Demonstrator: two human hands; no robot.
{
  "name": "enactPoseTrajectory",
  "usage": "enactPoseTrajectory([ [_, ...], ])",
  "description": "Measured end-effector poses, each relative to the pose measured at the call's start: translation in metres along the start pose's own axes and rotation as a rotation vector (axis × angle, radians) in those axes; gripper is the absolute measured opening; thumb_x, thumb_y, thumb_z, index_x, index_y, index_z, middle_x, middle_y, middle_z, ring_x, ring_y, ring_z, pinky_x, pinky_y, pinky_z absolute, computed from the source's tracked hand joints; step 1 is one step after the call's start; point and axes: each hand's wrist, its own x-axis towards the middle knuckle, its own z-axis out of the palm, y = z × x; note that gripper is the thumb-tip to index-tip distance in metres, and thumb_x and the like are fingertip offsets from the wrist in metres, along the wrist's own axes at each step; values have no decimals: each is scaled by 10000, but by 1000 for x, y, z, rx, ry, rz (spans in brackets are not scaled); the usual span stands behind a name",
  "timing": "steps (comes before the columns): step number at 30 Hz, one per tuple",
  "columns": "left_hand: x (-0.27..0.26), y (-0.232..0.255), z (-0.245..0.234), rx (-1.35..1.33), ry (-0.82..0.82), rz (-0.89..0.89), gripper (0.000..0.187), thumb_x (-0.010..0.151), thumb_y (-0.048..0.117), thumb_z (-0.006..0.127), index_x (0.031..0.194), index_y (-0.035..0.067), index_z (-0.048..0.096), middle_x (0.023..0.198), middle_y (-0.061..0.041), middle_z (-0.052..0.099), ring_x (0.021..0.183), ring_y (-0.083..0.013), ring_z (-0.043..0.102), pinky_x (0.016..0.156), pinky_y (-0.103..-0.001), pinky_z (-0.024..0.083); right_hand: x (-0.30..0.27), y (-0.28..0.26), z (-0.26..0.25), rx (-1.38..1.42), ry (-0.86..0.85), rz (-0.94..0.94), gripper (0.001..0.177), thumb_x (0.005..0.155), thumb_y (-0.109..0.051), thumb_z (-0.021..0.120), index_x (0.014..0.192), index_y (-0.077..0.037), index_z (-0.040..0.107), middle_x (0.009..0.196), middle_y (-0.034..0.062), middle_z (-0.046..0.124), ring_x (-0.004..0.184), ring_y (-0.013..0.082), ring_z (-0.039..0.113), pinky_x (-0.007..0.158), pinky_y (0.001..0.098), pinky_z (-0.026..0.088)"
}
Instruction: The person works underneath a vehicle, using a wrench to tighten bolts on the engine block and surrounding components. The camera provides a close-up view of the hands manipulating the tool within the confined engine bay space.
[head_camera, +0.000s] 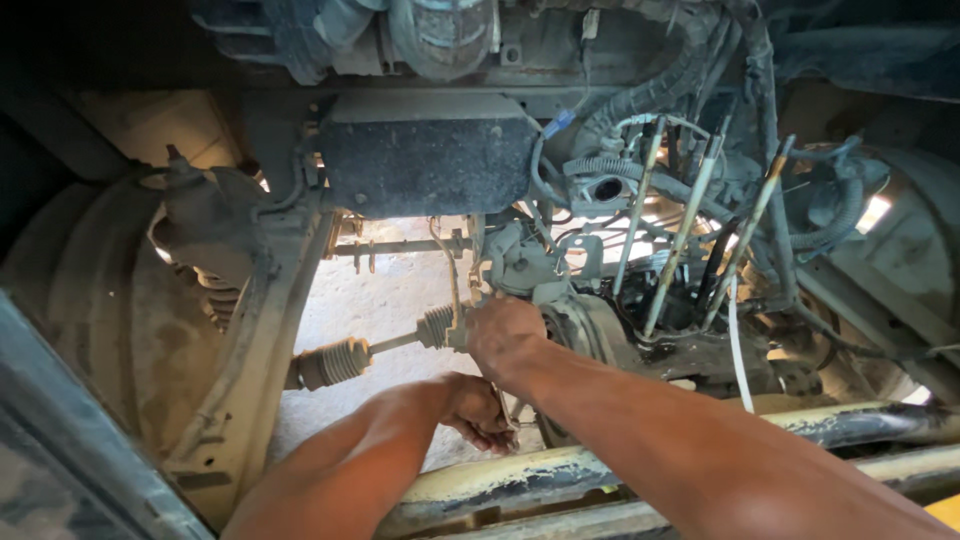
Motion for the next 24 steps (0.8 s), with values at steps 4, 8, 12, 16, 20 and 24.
enactPoseTrajectory([
  [4,-9,5,1,33,50,-7,270,1048,201,563,1185,25,715,1154,-125,751,1035,-179,716,830,-290,595,16,3,10,91,-16,153,246,968,-182,586,1120,-131,773,1197,141,727,1101,303,714,871,414,594],
  [8,-11,7,-7,-97,-88,25,232,1044,121,564,1173,-36,677,1160,-148,750,1046,-233,733,851,-337,609,53,9,18,55,-59,156,259,941,-202,594,1126,-143,766,1203,131,723,1117,314,708,877,433,599],
  [12,-6,9,-9,13,-118,-19,291,1068,171,553,1275,7,675,1199,-119,735,1102,-176,700,897,-301,587,69,16,28,135,-59,138,268,963,-243,582,1117,-123,766,1199,158,709,1122,336,693,901,446,583],
  [16,2,12,-17,22,-236,-92,331,1050,178,552,1324,17,642,1242,-120,727,1127,-182,686,915,-302,579,69,20,29,31,1,52,256,961,-207,584,1104,-109,773,1187,160,724,1100,330,714,900,439,589],
  [20,8,10,-15,-1,-249,-124,313,1031,147,586,1322,41,629,1262,-111,714,1141,-166,685,923,-309,577,71,11,21,52,-20,87,242,930,-164,619,1102,-74,763,1202,171,715,1110,327,709,911,428,592],
  [24,5,13,-11,60,-197,-121,289,1028,172,598,1292,58,627,1259,-81,720,1127,-150,685,879,-290,569,62,11,19,133,-108,59,299,863,-176,680,1111,-15,725,1207,201,703,1144,319,690,979,402,555],
])
